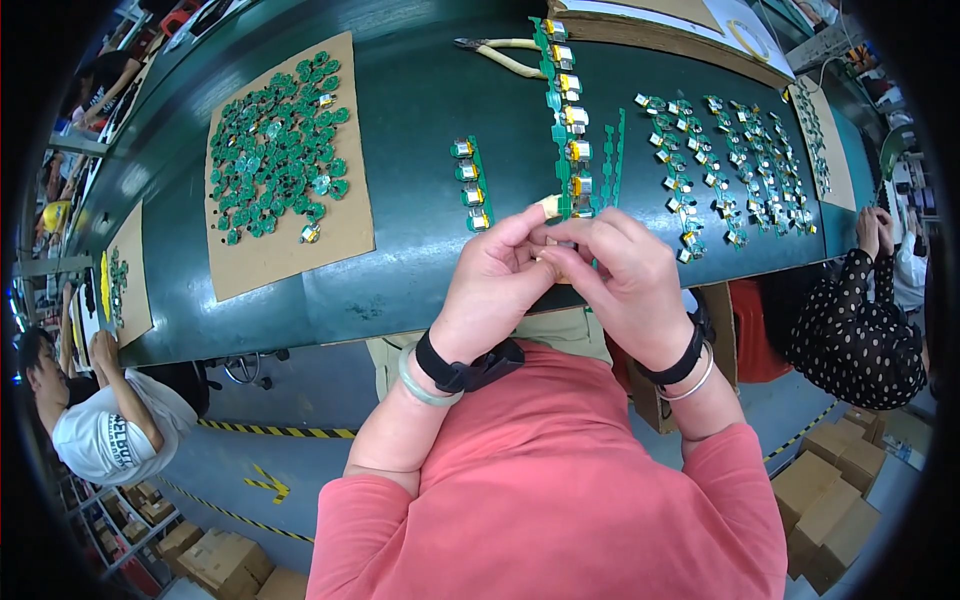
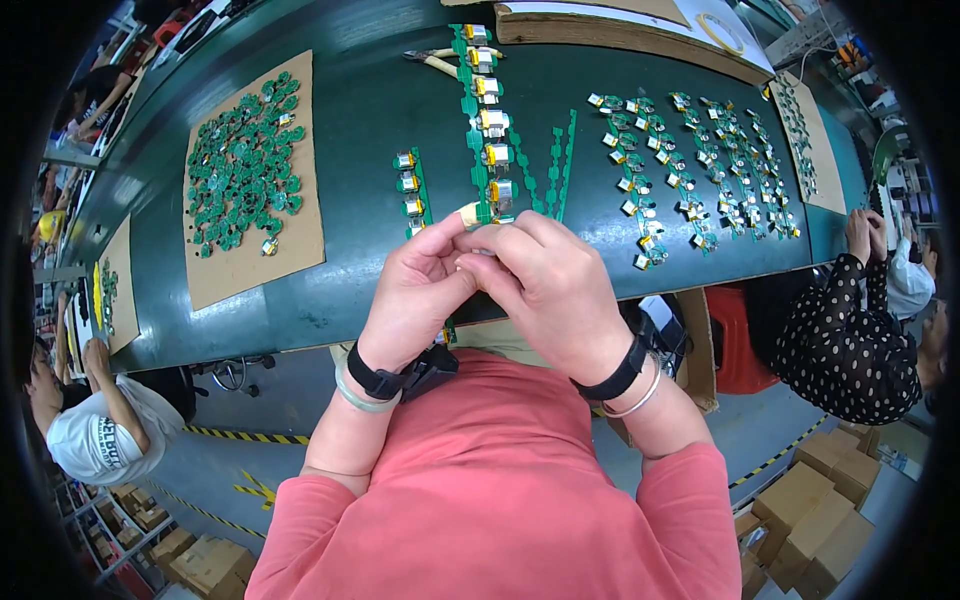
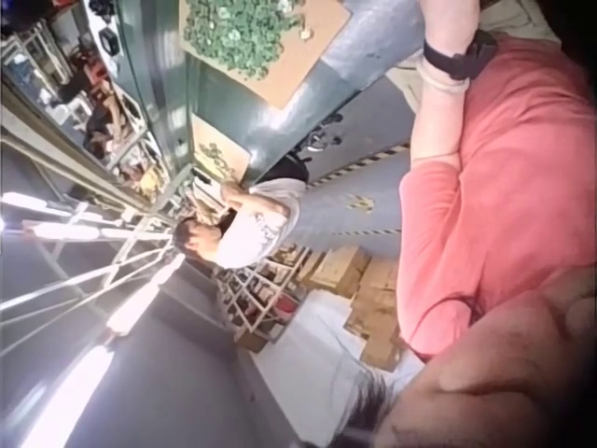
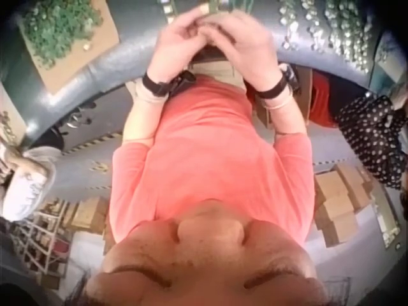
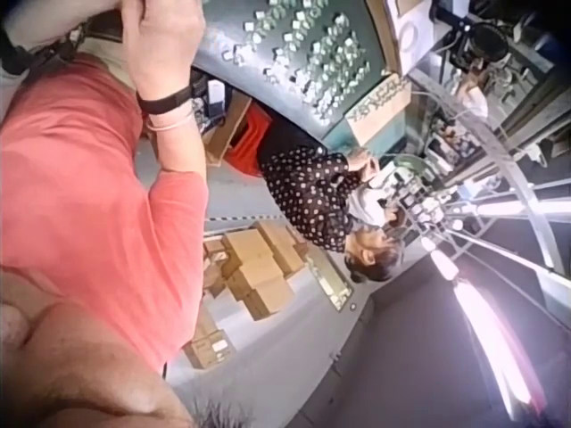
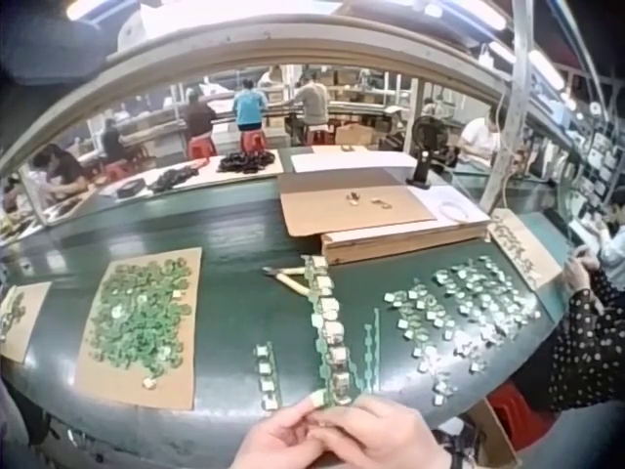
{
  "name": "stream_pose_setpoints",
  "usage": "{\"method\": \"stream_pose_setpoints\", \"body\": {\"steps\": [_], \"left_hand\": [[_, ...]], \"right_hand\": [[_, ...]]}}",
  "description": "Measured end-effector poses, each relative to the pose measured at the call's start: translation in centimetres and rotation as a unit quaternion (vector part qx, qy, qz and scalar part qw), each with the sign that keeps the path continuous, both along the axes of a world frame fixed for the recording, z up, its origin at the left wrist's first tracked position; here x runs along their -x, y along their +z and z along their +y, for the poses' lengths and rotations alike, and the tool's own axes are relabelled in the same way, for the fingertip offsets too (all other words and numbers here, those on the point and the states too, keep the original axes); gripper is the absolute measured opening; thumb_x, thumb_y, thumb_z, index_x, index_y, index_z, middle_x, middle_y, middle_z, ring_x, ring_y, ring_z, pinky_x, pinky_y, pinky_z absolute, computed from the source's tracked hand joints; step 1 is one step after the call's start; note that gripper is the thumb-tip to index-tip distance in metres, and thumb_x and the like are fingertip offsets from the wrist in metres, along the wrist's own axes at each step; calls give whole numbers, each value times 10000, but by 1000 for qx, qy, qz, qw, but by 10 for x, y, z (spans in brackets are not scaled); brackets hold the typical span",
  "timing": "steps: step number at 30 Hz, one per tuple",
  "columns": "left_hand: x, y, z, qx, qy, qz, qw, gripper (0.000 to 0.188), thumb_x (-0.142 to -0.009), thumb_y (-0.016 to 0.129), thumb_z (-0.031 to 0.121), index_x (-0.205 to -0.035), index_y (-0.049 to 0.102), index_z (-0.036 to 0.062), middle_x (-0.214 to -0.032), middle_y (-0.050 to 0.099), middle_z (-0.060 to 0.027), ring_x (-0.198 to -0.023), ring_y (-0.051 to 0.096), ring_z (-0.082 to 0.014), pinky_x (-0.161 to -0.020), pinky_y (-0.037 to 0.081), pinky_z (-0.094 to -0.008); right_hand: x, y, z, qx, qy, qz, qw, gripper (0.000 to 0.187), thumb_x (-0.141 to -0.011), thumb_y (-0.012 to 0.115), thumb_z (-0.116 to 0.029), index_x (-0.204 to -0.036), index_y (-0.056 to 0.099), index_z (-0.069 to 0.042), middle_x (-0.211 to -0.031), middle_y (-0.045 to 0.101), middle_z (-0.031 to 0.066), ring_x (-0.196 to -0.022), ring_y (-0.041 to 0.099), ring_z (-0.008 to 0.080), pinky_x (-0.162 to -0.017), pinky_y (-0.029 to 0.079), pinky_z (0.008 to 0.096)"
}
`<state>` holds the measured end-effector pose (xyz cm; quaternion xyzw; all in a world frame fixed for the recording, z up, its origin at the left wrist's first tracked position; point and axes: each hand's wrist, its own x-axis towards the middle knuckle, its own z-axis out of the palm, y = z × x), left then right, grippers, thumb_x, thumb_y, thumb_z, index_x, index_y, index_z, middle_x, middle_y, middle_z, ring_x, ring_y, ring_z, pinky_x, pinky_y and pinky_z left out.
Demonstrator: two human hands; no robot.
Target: The person picks up a circuit board strip and attaches small components to it by hand. After completing the strip, they set it aside, pick up a loose circuit board from a pile, and then pick up a new strip to repeat the process.
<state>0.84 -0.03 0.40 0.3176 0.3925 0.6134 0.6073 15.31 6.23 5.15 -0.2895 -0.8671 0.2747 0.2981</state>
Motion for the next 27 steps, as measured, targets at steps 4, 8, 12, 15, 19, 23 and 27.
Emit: {"method": "stream_pose_setpoints", "body": {"steps": [4, 8, 12, 15, 19, 23, 27], "left_hand": [[7, -2, 2, 16, -14, -42, 999, 478, -900, 567, -73, -1362, 476, 6, -1047, 627, -44, -947, 621, -99, -833, 520, -237], [15, 2, 1, 31, -9, -67, 997, 484, -899, 568, -73, -1367, 472, 5, -1059, 629, -49, -942, 623, -99, -832, 521, -237], [17, -1, 2, 15, -27, -53, 998, 509, -901, 562, -72, -1390, 443, 2, -1196, 610, -108, -991, 630, -154, -851, 530, -273], [14, 1, 2, 22, -11, -37, 999, 510, -899, 562, -73, -1389, 443, 0, -1189, 612, -102, -986, 630, -151, -849, 530, -274], [13, 1, 1, 19, -17, -30, 999, 510, -896, 558, -76, -1387, 444, -4, -1175, 614, -93, -991, 626, -147, -858, 528, -277], [10, 0, 1, 16, -20, -30, 999, 506, -894, 555, -78, -1384, 447, -7, -1161, 615, -86, -996, 623, -143, -869, 525, -277], [10, 0, 2, 13, -21, -25, 999, 502, -892, 546, -82, -1379, 451, -8, -1161, 616, -88, -1003, 624, -143, -876, 525, -278]], "right_hand": [[-9, 10, -4, 129, -21, 18, 991, 129, -831, 682, 14, -951, 658, -27, -821, 617, 45, -706, 592, 120, -622, 482, 244], [-11, 7, -5, 182, -81, 21, 980, 144, -820, 697, 10, -951, 650, -29, -816, 613, 52, -707, 595, 129, -630, 482, 248], [-15, 0, -1, 128, -53, 13, 990, 149, -824, 699, 6, -958, 639, -14, -822, 616, 46, -717, 596, 113, -642, 486, 241], [-18, 4, 4, 118, -46, -11, 992, 146, -827, 695, 8, -960, 637, -9, -835, 623, 49, -745, 608, 107, -659, 488, 234], [-17, -5, 3, 226, -56, 49, 971, 139, -827, 693, 11, -955, 640, -6, -837, 621, 53, -740, 608, 106, -659, 487, 233], [-13, -15, 1, 219, -61, 88, 970, 131, -825, 691, 16, -946, 645, -7, -833, 615, 56, -705, 589, 108, -638, 475, 236], [-12, -14, 0, 146, -54, 70, 985, 123, -827, 688, 19, -941, 646, -3, -834, 613, 53, -677, 570, 105, -625, 465, 236]]}}
